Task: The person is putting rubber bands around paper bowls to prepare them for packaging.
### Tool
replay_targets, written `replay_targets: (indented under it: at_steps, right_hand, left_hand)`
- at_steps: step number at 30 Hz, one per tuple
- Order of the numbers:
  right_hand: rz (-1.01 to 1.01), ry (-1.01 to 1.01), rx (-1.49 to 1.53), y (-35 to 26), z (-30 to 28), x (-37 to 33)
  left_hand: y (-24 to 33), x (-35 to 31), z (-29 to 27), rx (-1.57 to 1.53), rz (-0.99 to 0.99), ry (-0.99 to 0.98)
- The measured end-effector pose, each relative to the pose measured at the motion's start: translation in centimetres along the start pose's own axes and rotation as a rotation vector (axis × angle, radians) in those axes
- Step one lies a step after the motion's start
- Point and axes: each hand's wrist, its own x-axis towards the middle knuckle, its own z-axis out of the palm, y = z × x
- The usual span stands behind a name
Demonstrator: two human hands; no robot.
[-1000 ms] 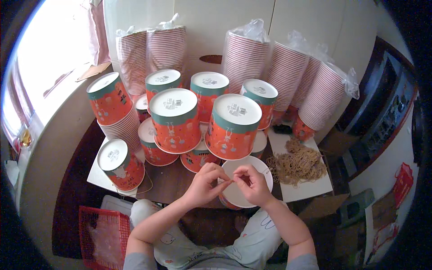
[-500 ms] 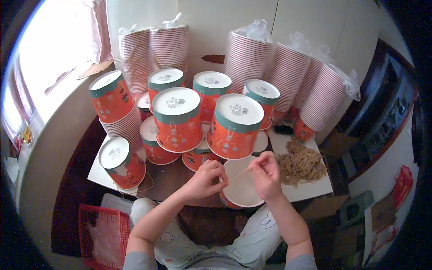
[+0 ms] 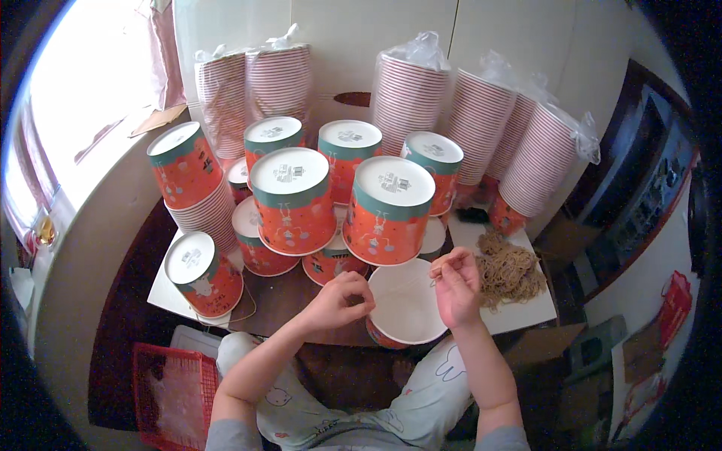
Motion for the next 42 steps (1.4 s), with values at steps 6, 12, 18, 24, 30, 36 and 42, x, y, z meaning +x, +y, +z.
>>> replay_targets:
  at_steps: [6,12,18,24,30,36,42]
  right_hand:
    - [0.046,0.051,0.095,-0.2,-0.2,0.1]
    - [0.035,0.143,0.186,-0.2,-0.6,0.4]
    - [0.063,0.257,0.196,0.0,-0.5,0.5]
    - [0.046,0.313,0.153,-0.2,-0.6,0.5]
    - [0.082,0.199,0.068,-1.0,-0.7,0.0]
    - [0.074,0.018,-0.370,-1.2,0.0,-0.8]
    - [0.164,-0.543,-1.293,-0.4,3.0,-3.6]
  left_hand:
    - [-0.2,-0.8,-0.2,-0.191,-0.274,-0.008]
    - [0.6,-1.2,-0.9,-0.030,-0.252,-0.097]
    - [-0.2,-1.7,-0.9,-0.144,-0.331,-0.085]
    - [-0.1,-1.4,-1.0,-0.128,-0.292,-0.149]
    - [-1.1,-1.7,-0.5,-0.274,-0.398,-0.063]
    - [-0.5,-1.6,-0.2,-0.204,-0.338,0.003]
    - [0.2,-1.6,-0.2,-0.104,-0.293,0.005]
